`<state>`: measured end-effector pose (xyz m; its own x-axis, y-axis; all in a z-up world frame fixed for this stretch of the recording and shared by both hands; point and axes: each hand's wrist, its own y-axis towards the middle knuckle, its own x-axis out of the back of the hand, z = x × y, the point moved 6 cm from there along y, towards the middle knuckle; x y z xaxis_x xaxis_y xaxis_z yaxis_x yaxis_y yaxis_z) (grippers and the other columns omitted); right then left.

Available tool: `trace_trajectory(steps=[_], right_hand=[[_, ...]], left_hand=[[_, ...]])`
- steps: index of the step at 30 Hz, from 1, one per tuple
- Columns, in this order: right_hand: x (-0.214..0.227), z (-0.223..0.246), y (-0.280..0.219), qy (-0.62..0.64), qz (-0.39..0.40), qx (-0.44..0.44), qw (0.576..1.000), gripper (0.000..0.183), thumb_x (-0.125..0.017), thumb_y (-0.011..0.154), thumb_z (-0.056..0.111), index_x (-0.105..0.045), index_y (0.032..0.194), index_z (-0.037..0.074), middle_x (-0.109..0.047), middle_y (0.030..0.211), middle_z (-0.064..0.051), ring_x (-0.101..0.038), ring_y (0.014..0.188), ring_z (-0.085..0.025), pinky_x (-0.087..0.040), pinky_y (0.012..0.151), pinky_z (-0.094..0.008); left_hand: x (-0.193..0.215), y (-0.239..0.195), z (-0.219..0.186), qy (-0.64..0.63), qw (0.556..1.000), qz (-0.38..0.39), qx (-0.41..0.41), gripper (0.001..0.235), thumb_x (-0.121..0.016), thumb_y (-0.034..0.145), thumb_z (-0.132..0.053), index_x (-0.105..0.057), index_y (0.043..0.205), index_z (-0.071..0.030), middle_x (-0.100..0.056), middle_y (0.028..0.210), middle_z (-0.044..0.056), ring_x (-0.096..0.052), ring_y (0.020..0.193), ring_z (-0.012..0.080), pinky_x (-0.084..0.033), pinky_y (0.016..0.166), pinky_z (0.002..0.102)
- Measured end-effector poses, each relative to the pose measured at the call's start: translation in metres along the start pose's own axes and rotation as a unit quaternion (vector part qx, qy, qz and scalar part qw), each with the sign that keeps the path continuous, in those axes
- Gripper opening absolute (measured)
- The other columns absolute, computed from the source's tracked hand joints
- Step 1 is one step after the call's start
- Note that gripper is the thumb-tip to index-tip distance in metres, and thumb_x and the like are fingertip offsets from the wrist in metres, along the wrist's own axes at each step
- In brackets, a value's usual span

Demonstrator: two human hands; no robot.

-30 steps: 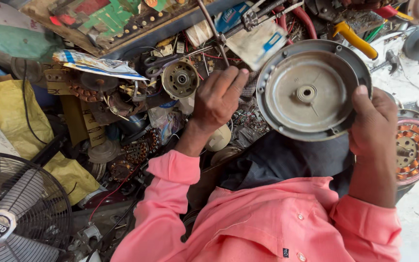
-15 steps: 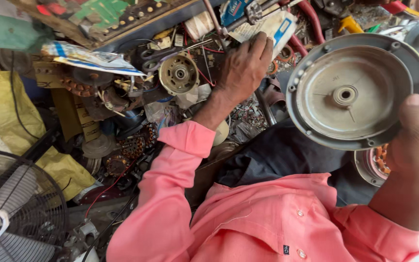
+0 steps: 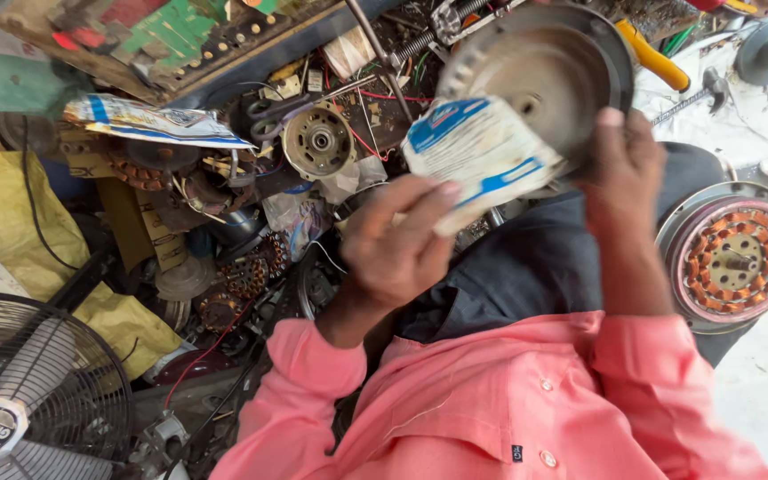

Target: The person disassembles a ceiling fan motor using a bearing puller, removes a metal cover, and applies grease from a tube to the center of the motor assembly.

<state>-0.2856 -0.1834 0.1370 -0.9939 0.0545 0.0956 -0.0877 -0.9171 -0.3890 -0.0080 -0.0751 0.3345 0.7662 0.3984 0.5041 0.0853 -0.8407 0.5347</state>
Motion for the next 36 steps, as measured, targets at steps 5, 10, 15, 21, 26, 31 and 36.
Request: trace_trajectory(steps=[5,10,15,21,26,31,36], right_hand=[[-0.069,0.014,0.002,0.073,0.035,0.053,0.995,0.034,-0.061,0.114,0.032,-0.065,0.128,0.001,-0.068,0.11,-0.005,-0.061,0.094,-0.009,-0.055,0.08,-0.023],[-0.07,0.007,0.001,0.161,0.064,-0.027,0.985,0.04,-0.062,0.107,0.032,-0.054,0.129,-0.001,-0.064,0.109,-0.007,-0.066,0.087,-0.013,-0.061,0.071,-0.03],[-0.059,0.017,-0.01,0.128,0.012,-0.071,0.989,0.045,-0.061,0.106,0.035,-0.05,0.133,0.001,-0.055,0.101,-0.001,-0.06,0.085,-0.009,-0.065,0.065,-0.032],[-0.061,0.162,-0.06,-0.174,0.083,0.363,0.912,0.038,-0.07,0.114,0.023,-0.055,0.138,-0.001,-0.06,0.123,-0.016,-0.061,0.11,-0.023,-0.055,0.089,-0.034],[-0.082,0.178,-0.059,-0.222,0.367,0.259,0.865,0.013,-0.074,0.101,0.015,-0.073,0.108,0.004,-0.071,0.081,-0.008,-0.067,0.067,-0.015,-0.051,0.061,-0.029],[-0.107,0.171,-0.069,-0.247,0.37,0.326,0.834,0.008,-0.074,0.097,0.011,-0.073,0.102,0.004,-0.069,0.08,-0.008,-0.067,0.07,-0.017,-0.052,0.061,-0.031],[-0.113,0.181,-0.077,-0.29,0.349,0.305,0.837,0.007,-0.072,0.097,0.01,-0.073,0.101,0.004,-0.063,0.072,-0.013,-0.062,0.064,-0.026,-0.048,0.058,-0.037]], left_hand=[[0.0,-0.038,0.059,-0.348,0.85,-0.155,0.364,0.016,-0.064,0.102,-0.005,-0.063,0.118,-0.003,-0.066,0.104,0.009,-0.064,0.073,0.0169,-0.053,0.063,0.032],[-0.019,-0.059,0.09,-0.549,0.69,-0.187,0.432,0.014,-0.06,0.109,-0.007,-0.06,0.121,-0.002,-0.067,0.102,0.011,-0.064,0.076,0.019,-0.05,0.061,0.034],[-0.03,-0.07,0.092,-0.583,0.642,-0.183,0.463,0.017,-0.057,0.105,-0.007,-0.06,0.122,-0.004,-0.068,0.101,0.009,-0.065,0.075,0.0195,-0.05,0.06,0.033],[-0.033,-0.077,0.091,-0.578,0.687,-0.055,0.437,0.014,-0.061,0.107,-0.003,-0.062,0.122,-0.004,-0.067,0.097,0.008,-0.061,0.075,0.0162,-0.047,0.059,0.03],[-0.034,-0.04,0.07,-0.48,0.777,0.078,0.401,0.021,-0.066,0.106,-0.008,-0.062,0.125,-0.002,-0.064,0.091,0.007,-0.056,0.075,0.0109,-0.046,0.064,0.028],[0.009,0.037,0.018,-0.017,0.997,0.056,0.045,0.048,-0.077,0.094,-0.02,-0.05,0.124,0.006,-0.062,0.109,0.016,-0.062,0.1,0.025,-0.05,0.087,0.039],[-0.005,0.065,0.012,-0.056,0.976,0.203,0.06,0.024,-0.079,0.101,-0.021,-0.067,0.114,-0.005,-0.07,0.101,0.012,-0.07,0.093,0.0293,-0.055,0.079,0.039]])
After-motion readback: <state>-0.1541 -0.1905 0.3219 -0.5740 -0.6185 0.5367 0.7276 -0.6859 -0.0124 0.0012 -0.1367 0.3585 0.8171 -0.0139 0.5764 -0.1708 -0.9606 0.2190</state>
